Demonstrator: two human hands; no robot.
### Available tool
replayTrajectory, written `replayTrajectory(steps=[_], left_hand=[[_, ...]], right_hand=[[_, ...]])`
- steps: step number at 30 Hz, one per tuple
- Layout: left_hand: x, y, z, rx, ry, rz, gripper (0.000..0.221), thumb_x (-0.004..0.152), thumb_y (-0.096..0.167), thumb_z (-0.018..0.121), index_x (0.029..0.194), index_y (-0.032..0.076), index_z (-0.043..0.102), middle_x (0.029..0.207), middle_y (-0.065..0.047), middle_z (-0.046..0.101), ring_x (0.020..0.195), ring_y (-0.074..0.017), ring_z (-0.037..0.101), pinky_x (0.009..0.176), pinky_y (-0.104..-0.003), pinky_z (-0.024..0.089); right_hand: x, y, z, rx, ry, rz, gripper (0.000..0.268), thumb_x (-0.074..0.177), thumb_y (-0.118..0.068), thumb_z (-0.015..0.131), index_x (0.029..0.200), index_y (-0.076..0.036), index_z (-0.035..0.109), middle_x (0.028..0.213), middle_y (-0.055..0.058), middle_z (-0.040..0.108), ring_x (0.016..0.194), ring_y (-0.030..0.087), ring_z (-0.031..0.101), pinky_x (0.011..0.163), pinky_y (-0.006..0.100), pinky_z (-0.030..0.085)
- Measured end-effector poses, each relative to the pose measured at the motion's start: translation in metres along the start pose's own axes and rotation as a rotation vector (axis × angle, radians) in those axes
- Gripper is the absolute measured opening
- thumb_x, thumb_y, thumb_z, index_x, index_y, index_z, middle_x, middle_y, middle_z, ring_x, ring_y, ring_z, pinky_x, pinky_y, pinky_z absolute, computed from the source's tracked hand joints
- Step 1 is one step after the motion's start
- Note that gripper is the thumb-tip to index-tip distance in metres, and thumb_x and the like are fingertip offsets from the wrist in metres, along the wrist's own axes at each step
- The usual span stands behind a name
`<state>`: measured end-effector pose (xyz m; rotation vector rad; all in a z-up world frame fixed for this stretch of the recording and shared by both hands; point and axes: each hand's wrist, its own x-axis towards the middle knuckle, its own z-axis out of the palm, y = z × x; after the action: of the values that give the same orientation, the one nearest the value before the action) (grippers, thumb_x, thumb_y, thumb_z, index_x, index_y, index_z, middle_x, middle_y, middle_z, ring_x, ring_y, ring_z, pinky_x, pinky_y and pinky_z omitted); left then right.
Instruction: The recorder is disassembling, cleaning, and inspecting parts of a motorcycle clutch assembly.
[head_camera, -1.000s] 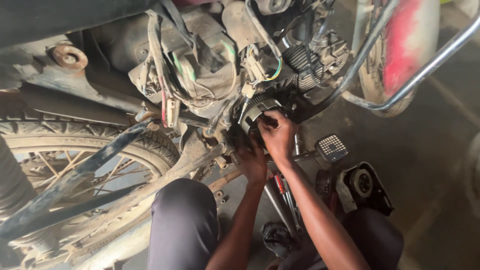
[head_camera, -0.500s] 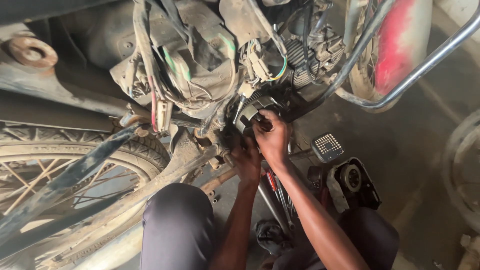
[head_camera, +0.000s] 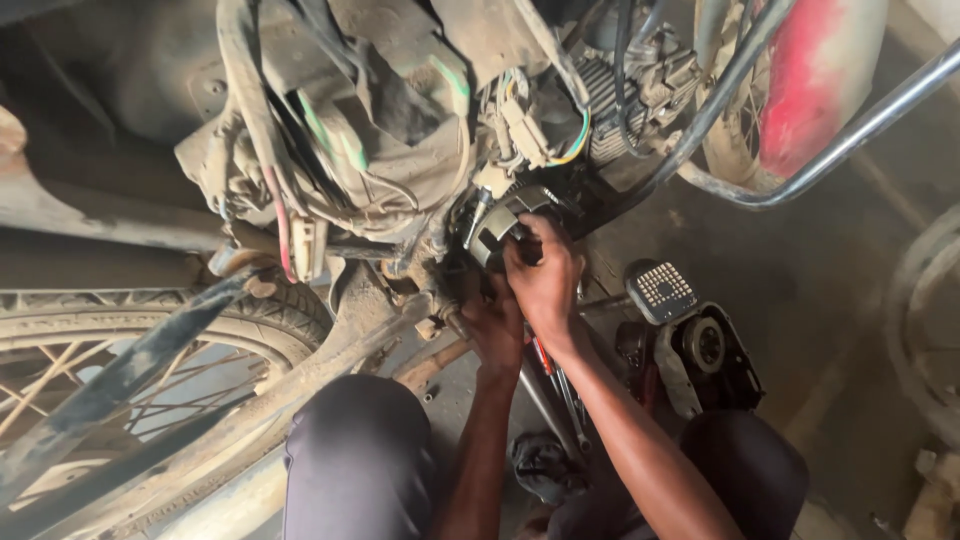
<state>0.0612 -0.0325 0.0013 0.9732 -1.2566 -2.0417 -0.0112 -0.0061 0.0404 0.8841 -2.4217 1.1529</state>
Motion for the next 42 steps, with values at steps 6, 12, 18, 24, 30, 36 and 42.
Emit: replayTrajectory(steps=[6,12,18,24,30,36,42], left_hand=[[0.015,-0.042,0.002,0.164,0.101,0.431,0.024,0.101,0.013,0.057,0.111,-0.008,0.061,0.086,-0.022,0.066,0.072,-0.0321,0.062,0.067,-0.044,0.053],[0.015,-0.041,0.003,0.131,0.109,0.424,0.029,0.101,0.016,0.058,0.119,-0.008,0.061,0.105,-0.026,0.070,0.090,-0.0358,0.072,0.075,-0.044,0.058],[0.013,-0.039,0.002,0.213,0.122,0.404,0.029,0.102,0.017,0.058,0.118,-0.007,0.063,0.100,-0.027,0.069,0.087,-0.0382,0.069,0.076,-0.045,0.054],[0.015,-0.041,0.003,0.241,0.156,0.439,0.028,0.102,0.015,0.060,0.118,-0.007,0.063,0.104,-0.030,0.069,0.091,-0.0438,0.068,0.079,-0.047,0.053],[0.016,-0.041,0.002,0.258,0.171,0.538,0.035,0.101,0.017,0.061,0.126,-0.008,0.059,0.114,-0.032,0.068,0.104,-0.0474,0.067,0.083,-0.049,0.054],[0.009,-0.007,0.009,0.406,0.231,0.258,0.034,0.099,0.024,0.061,0.120,-0.002,0.064,0.089,-0.027,0.072,0.081,-0.0430,0.072,0.070,-0.050,0.054],[0.007,0.003,0.010,0.415,0.235,0.165,0.035,0.100,0.029,0.059,0.115,-0.002,0.065,0.087,-0.025,0.073,0.079,-0.0413,0.073,0.071,-0.049,0.055]], right_hand=[[0.002,-0.006,0.000,0.026,0.009,0.028,0.032,0.081,-0.003,0.078,0.113,-0.002,0.070,0.100,0.016,0.076,0.088,0.027,0.078,0.079,0.036,0.060],[-0.002,-0.002,0.004,0.031,0.004,0.099,0.032,0.079,-0.002,0.080,0.110,-0.001,0.072,0.088,0.013,0.077,0.076,0.020,0.076,0.071,0.033,0.059],[-0.008,0.017,0.017,0.275,-0.011,0.218,0.030,0.086,0.002,0.075,0.115,0.003,0.069,0.088,0.008,0.076,0.079,0.010,0.074,0.069,0.025,0.060],[-0.006,0.020,0.019,0.346,-0.005,0.248,0.028,0.087,0.003,0.074,0.114,0.006,0.067,0.090,0.007,0.075,0.080,0.009,0.074,0.070,0.023,0.060],[-0.001,0.022,0.021,0.326,-0.015,0.287,0.022,0.086,0.002,0.076,0.107,0.006,0.071,0.085,0.008,0.076,0.075,0.009,0.072,0.064,0.023,0.056],[-0.002,0.022,0.019,0.388,-0.034,0.311,0.022,0.088,0.000,0.075,0.108,0.005,0.069,0.089,0.007,0.076,0.079,0.008,0.073,0.068,0.022,0.058],[-0.003,0.022,0.016,0.300,-0.043,0.284,0.028,0.085,0.000,0.077,0.111,0.005,0.069,0.093,0.008,0.076,0.082,0.010,0.073,0.072,0.024,0.059]])
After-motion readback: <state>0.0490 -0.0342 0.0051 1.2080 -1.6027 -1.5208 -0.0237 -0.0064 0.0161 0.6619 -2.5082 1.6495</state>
